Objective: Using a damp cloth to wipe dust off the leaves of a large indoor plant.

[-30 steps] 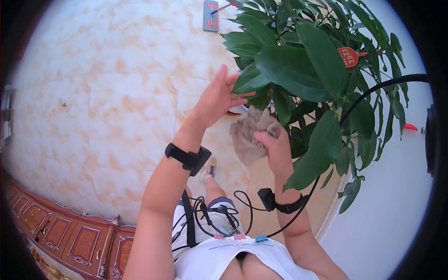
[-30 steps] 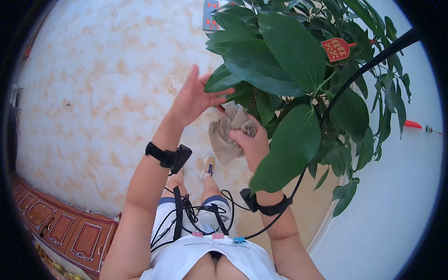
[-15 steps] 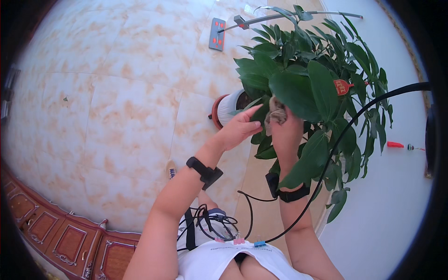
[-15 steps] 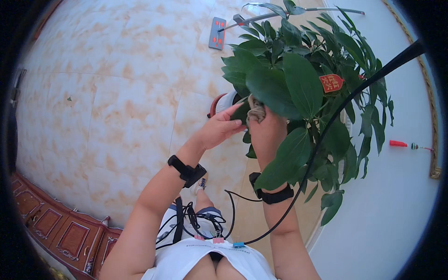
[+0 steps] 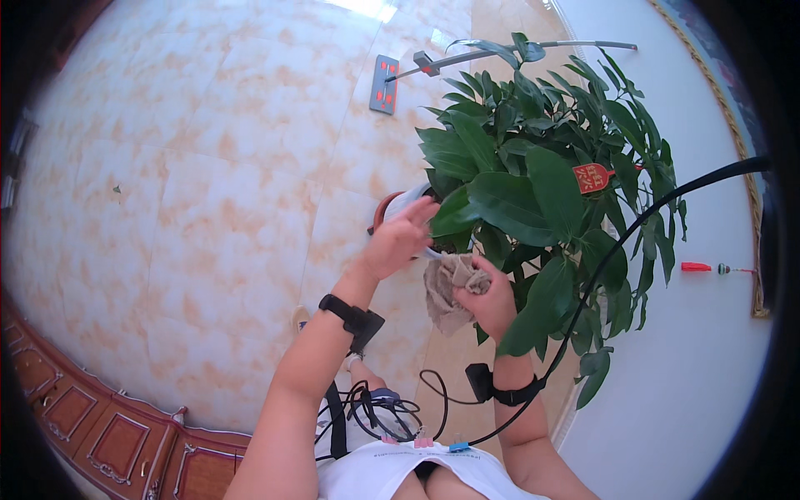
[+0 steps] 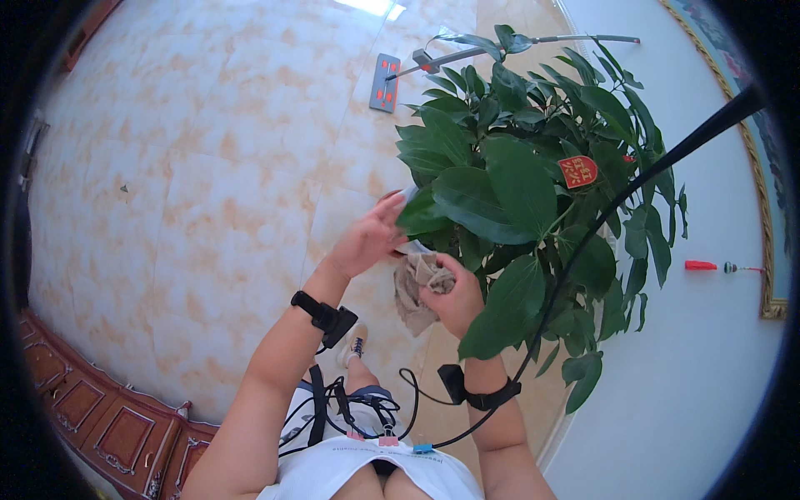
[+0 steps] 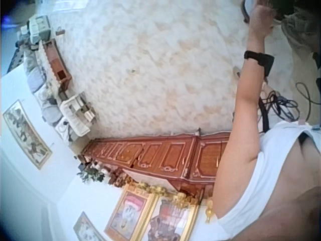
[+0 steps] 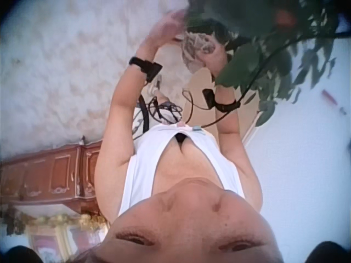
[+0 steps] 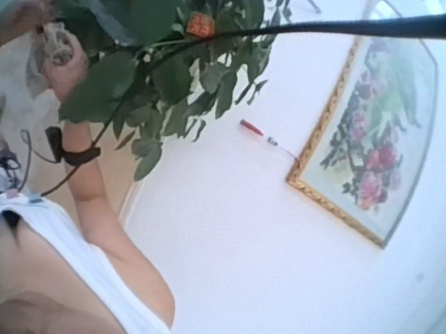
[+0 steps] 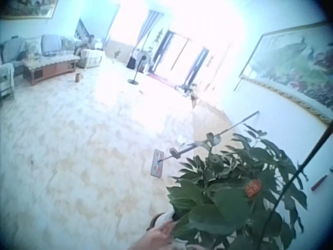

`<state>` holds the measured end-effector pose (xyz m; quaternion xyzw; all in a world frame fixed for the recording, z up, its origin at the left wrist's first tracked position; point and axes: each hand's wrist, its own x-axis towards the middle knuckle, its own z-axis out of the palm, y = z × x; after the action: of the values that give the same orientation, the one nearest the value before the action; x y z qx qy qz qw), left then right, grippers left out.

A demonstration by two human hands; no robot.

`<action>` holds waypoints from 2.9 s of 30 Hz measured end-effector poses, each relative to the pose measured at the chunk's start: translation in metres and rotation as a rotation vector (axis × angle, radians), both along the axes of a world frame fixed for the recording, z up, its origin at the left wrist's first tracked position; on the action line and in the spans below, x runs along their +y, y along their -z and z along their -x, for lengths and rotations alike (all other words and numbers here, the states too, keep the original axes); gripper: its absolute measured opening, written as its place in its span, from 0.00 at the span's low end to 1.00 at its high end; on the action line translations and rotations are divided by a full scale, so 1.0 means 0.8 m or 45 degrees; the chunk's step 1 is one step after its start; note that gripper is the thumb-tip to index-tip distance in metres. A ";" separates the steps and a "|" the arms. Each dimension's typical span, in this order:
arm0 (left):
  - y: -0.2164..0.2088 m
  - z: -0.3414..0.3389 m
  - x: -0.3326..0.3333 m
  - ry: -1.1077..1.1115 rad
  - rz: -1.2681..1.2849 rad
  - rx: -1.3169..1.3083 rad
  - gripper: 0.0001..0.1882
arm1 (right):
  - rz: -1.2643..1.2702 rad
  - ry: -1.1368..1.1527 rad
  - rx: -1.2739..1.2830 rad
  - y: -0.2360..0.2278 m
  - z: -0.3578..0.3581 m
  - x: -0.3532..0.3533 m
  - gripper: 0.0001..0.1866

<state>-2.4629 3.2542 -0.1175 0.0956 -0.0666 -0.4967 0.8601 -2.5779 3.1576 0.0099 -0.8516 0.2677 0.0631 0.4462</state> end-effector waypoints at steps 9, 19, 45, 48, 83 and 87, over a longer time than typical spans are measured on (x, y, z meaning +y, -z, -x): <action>-0.005 -0.084 -0.045 -0.034 -0.368 0.008 0.21 | 0.008 -0.054 -0.122 0.077 -0.034 0.015 0.20; 0.020 -0.072 -0.052 0.017 -0.115 -0.014 0.15 | 0.660 0.327 -0.801 0.097 -0.107 -0.004 0.19; 0.056 -0.141 -0.070 0.446 -0.568 -0.278 0.14 | 0.352 0.189 -0.345 0.106 -0.135 0.023 0.22; 0.049 -0.126 -0.062 0.501 -0.345 -0.049 0.13 | 0.659 0.546 -0.618 0.109 -0.149 0.022 0.22; -0.075 -0.257 0.205 0.186 -1.175 -1.185 0.09 | -1.012 0.260 -0.533 0.061 -0.284 0.158 0.28; -0.095 -0.277 0.240 0.042 -1.232 -1.018 0.11 | -1.236 0.322 -0.623 0.057 -0.318 0.174 0.22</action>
<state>-2.2414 3.4463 -0.0414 0.6513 -0.1520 -0.4096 0.6204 -2.3232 3.2970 -0.0360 -0.4995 0.1968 -0.0744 0.8404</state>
